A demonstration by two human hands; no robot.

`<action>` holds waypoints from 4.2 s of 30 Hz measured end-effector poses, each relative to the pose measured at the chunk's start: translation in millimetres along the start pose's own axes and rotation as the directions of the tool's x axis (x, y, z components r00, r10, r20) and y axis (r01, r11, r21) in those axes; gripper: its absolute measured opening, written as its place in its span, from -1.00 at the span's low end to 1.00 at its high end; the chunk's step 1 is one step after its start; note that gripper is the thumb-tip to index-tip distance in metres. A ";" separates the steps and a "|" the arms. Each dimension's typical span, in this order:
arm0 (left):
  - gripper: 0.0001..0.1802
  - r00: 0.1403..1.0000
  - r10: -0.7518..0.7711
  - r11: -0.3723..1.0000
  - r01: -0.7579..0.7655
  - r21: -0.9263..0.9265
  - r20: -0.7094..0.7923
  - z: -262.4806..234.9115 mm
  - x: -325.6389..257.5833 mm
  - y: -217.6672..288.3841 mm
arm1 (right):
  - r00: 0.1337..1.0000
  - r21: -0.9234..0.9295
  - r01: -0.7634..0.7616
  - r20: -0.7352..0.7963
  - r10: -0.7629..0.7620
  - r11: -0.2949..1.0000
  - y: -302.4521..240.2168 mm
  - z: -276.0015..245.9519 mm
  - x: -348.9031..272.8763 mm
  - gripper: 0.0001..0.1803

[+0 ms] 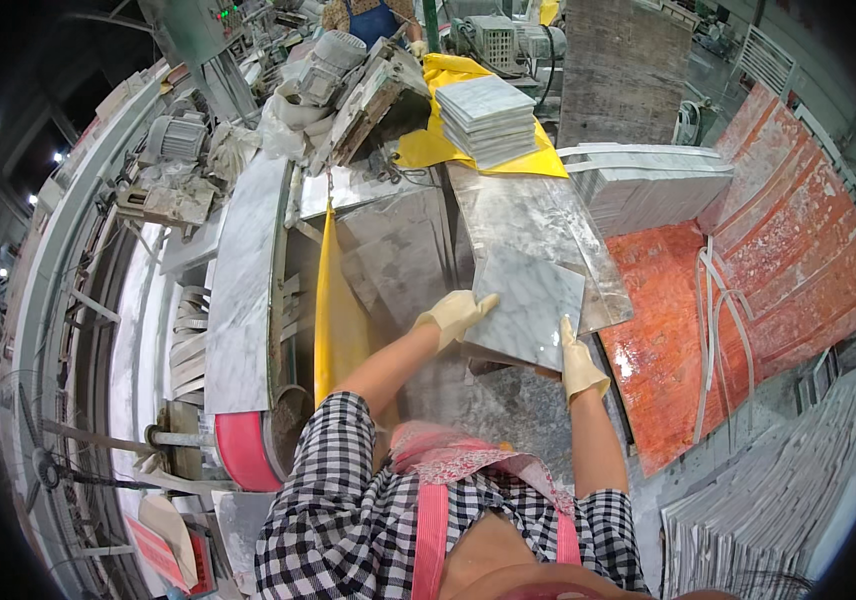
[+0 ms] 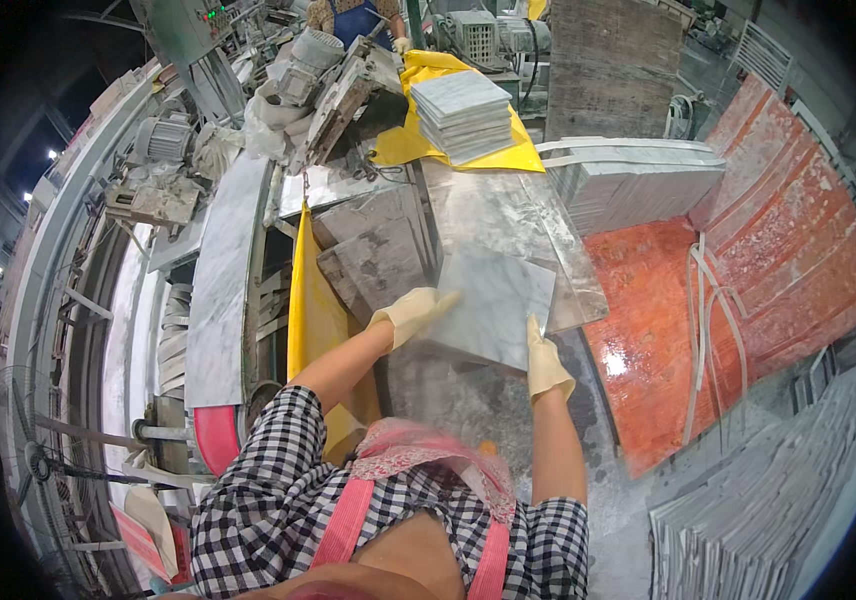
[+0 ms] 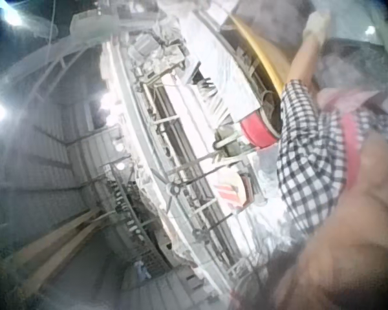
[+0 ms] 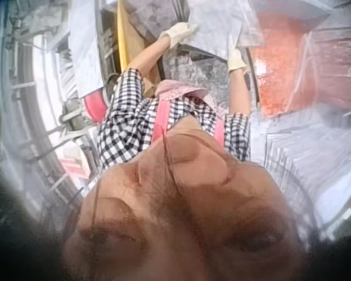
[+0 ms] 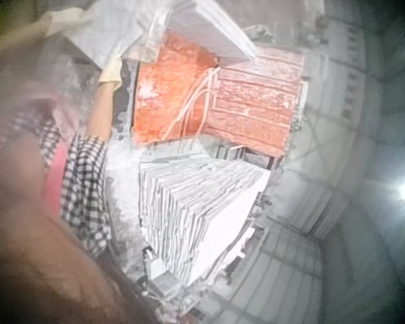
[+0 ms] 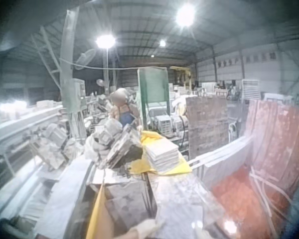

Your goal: The person repeatedly picks up rectangular tiles from a conveyor belt and stacks them on a nearby surface. They handle the tiles one at a time, aligning them into neat piles.

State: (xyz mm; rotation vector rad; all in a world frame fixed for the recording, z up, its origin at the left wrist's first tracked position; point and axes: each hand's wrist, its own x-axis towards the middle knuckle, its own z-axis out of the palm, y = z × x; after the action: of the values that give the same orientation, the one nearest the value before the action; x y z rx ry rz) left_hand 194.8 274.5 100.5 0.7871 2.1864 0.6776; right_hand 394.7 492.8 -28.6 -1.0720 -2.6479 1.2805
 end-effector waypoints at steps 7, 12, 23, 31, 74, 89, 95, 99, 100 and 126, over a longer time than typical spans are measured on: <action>-0.32 0.990 0.135 0.885 -0.105 0.453 -0.035 10.0 39.8 -15.9 | 0.942 0.641 -0.268 0.017 0.336 0.719 -60.7 -12.5 -34.8 -0.07; -0.50 0.995 0.019 0.883 0.031 0.467 -0.101 4.8 25.0 -16.3 | 0.947 0.549 -0.221 -0.078 0.312 0.806 -67.7 -12.7 -36.6 -0.01; -0.63 0.392 -0.135 0.912 0.409 0.041 -0.910 -101.2 -104.1 -248.6 | 0.974 0.485 -0.158 -0.066 0.216 0.860 -41.7 -4.4 -25.6 -0.12; -0.42 0.201 0.001 0.583 0.796 0.164 -0.980 -40.8 -180.9 -368.5 | 0.955 0.571 -0.147 -0.132 0.267 0.807 -63.5 -13.5 -39.4 -0.02; -0.60 0.156 -0.146 0.708 0.706 0.007 -0.977 -43.4 -161.3 -363.1 | 0.922 0.520 -0.303 -0.053 0.384 0.799 -65.5 -13.9 -38.0 0.06; -0.64 0.147 -0.138 0.706 0.708 0.007 -0.979 -43.4 -163.5 -352.7 | 0.924 0.441 -0.271 -0.128 0.359 0.856 -62.2 -10.3 -37.0 0.08; -0.64 0.154 -0.145 0.691 0.722 0.011 -0.977 -44.0 -162.4 -357.9 | 0.939 0.487 -0.246 -0.093 0.330 0.838 -51.4 -7.4 -29.5 0.07; -0.65 0.132 -0.097 0.684 0.729 0.030 -0.987 -43.1 -164.2 -358.0 | 0.936 0.483 -0.243 -0.112 0.335 0.841 -51.9 -7.6 -27.8 0.00; -0.65 0.146 -0.062 0.684 0.727 0.065 -0.987 -41.7 -165.3 -358.0 | 0.949 0.468 -0.216 -0.105 0.296 0.857 -52.8 -8.4 -30.0 -0.02; -0.50 0.238 -0.292 0.436 0.895 0.093 -0.926 -73.7 -158.6 -370.7 | 0.998 -0.241 0.069 0.007 -0.069 0.968 -80.8 -19.8 -59.7 0.08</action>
State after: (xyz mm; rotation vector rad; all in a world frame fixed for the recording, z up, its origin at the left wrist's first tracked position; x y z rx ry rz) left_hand 106.8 -104.4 -28.7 -0.4683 3.3431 -0.3416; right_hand 399.7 436.7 57.0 -0.9917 -2.8677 0.9639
